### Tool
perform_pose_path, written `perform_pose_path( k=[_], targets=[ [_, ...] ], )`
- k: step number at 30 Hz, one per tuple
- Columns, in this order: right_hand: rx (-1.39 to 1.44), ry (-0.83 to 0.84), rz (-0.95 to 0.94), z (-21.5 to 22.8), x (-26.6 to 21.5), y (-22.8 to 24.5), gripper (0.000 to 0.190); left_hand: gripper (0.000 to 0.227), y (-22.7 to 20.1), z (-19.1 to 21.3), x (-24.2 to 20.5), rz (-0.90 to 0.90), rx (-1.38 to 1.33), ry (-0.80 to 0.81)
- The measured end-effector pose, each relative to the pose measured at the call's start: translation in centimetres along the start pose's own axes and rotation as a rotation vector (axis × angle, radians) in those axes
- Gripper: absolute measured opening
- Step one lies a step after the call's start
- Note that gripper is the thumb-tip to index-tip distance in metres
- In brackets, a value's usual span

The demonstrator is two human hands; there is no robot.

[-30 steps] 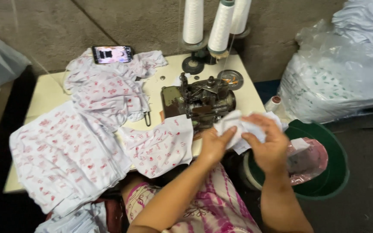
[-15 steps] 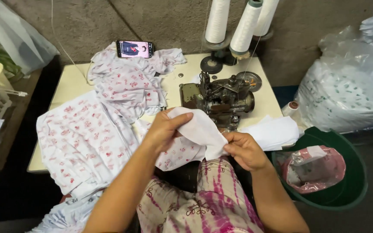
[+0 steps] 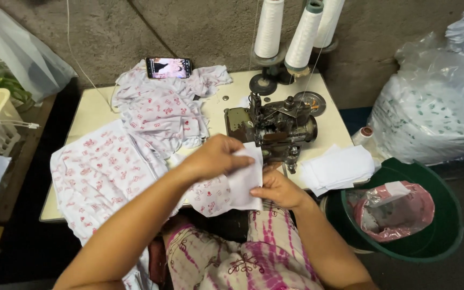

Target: Sorting and folding small fabric garment pieces at a sewing workstation.

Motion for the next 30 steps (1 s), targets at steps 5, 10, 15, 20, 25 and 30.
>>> perform_pose_path(
  k=[5, 10, 15, 20, 25, 30],
  targets=[
    [0.297, -0.209, -0.107, 0.7, -2.7, -2.8, 0.024, 0.021, 3.6, 4.0, 2.0, 0.124, -0.071, 0.022],
    [0.518, -0.172, -0.061, 2.6, -5.1, -7.8, 0.024, 0.013, 8.2, 5.2, 5.0, 0.091, -0.06, -0.064],
    [0.751, -0.111, 0.006, 0.9, -5.5, -6.8, 0.02, 0.015, 6.2, 3.3, 2.7, 0.136, -0.206, 0.014],
    [0.586, -0.069, 0.143, -3.5, -3.2, 1.5, 0.026, 0.019, 4.5, 1.6, 0.9, -0.168, -0.133, -0.303],
    [-0.229, -0.265, 0.131, -2.5, -5.7, 2.2, 0.022, 0.013, 6.4, 1.9, 1.3, -0.234, -0.363, -0.491],
    [-0.609, -0.483, 0.24, -2.8, -6.8, 3.4, 0.008, 0.019, 8.4, 1.7, 3.1, -0.239, -0.638, -0.483]
  ],
)
Point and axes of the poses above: each hand's wrist, its own x-axis towards the middle knuckle, its own z-axis out of the back of the hand, y = z × x, the point moved 6 cm from there along x, towards the middle knuckle, and after that the axes turned 4 degrees about x, right-handed, at the moved point
